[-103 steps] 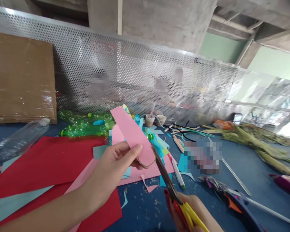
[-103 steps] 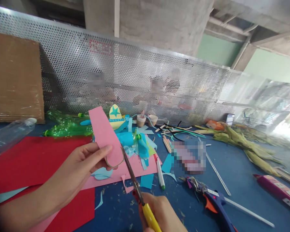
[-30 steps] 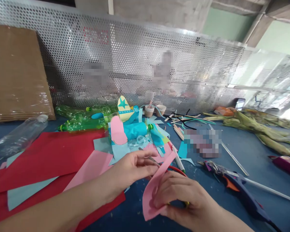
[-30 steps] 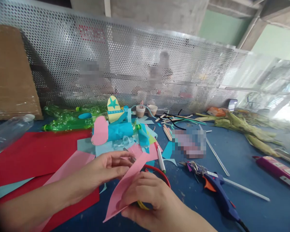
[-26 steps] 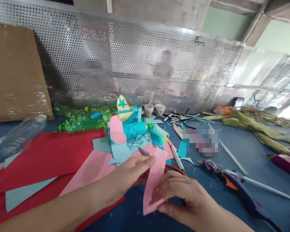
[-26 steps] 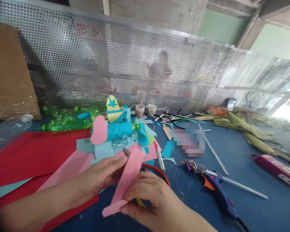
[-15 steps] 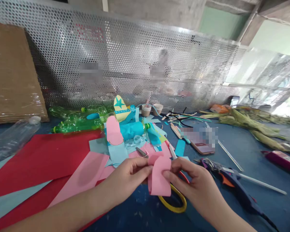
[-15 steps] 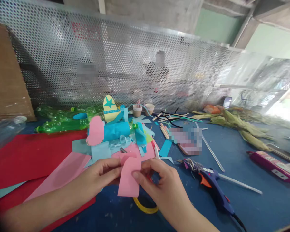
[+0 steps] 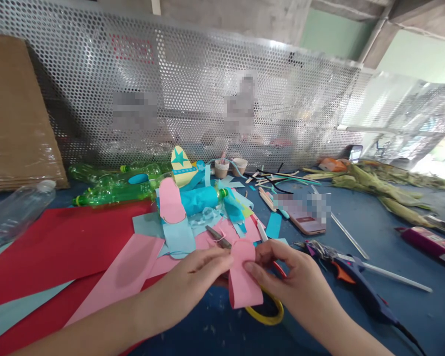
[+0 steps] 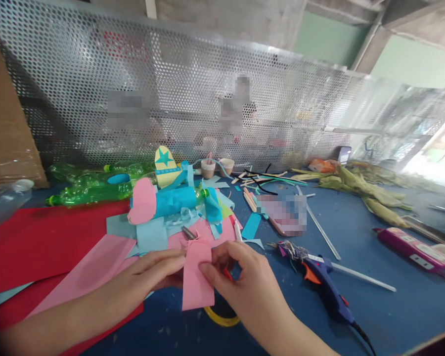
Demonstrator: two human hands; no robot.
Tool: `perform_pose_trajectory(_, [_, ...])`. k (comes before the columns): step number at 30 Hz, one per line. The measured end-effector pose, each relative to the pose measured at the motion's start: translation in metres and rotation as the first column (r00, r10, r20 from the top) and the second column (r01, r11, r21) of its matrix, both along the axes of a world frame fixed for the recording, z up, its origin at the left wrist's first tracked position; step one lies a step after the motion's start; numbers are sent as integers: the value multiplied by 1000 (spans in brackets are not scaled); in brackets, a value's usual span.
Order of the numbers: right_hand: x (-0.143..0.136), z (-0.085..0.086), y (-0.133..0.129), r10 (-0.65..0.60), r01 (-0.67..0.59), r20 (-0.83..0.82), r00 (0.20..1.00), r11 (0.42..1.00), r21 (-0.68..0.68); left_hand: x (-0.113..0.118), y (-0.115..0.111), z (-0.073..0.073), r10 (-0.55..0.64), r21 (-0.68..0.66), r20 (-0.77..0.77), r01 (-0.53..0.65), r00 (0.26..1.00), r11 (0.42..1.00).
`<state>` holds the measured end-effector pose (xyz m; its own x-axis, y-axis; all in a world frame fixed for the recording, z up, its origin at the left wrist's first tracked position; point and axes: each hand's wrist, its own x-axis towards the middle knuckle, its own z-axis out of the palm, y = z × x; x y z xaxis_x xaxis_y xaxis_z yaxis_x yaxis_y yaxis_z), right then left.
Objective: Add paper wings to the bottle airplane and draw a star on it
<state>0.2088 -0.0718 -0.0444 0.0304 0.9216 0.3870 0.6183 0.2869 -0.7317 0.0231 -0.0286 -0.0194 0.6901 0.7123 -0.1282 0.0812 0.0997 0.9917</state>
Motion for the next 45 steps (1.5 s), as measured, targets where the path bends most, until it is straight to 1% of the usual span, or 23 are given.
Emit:
perform_pose_trajectory(2, [-1,0,0,-2,2,-8,1000,1000,-15,-1,0,-2,-54,69,-45,57,998,996])
perform_pose_trajectory(4, [-1,-1,1,1,-2,-22,1000,999,-41,-2,1,-6,-78,130,-99,91,992,987])
perform_pose_trajectory(7, [1,-3,2,16,-21,-77,997,998,-64,-3,2,-13,-40,210,-206,84,978,974])
perform_pose_trajectory(9, [2,-4,2,36,-41,-134,990,999,-35,-4,3,-16,-22,238,-265,88,964,967])
perform_pose_trajectory(11, [4,-3,2,72,-76,-172,983,997,-17,-5,3,-17,-29,245,-291,104,956,964])
perform_pose_trajectory(15, [3,-1,1,112,-122,-166,980,991,-54,-5,4,-14,-39,252,-309,121,950,960])
perform_pose_trajectory(17, [2,0,0,99,-108,-165,981,993,-43,-4,3,-13,-45,243,-282,117,958,963])
perform_pose_trajectory(19, [1,1,-1,90,-97,-170,981,995,-30,-2,3,-14,-68,195,-221,113,973,974])
perform_pose_trajectory(23, [2,3,-1,71,-75,-159,985,997,-23,-1,2,-19,-144,3,-40,145,989,989])
perform_pose_trajectory(24, [3,3,-1,65,-69,-154,986,997,-19,-1,2,-21,-145,-33,-26,145,989,989])
perform_pose_trajectory(26, [3,3,0,50,-52,-148,988,999,-10,0,2,-23,-125,-64,-65,121,990,991])
perform_pose_trajectory(29, [4,0,0,26,-24,-156,987,1000,14,2,3,-24,-80,-81,-145,68,986,994])
perform_pose_trajectory(31, [5,-3,0,19,-14,-172,985,999,32,2,4,-24,-70,-93,-147,57,987,994])
perform_pose_trajectory(33, [5,-5,0,22,-15,-190,981,999,40,2,4,-25,-75,-78,-141,64,987,995])
perform_pose_trajectory(37, [5,-3,0,37,-36,-240,970,999,8,1,4,-25,-53,-41,-143,48,988,998])
perform_pose_trajectory(42, [3,-1,1,44,-69,-339,940,996,-64,3,2,-20,5,-30,-167,-11,986,999])
perform_pose_trajectory(45, [3,-2,2,54,-100,-398,916,990,-96,4,3,-21,-6,-45,-157,-1,988,999])
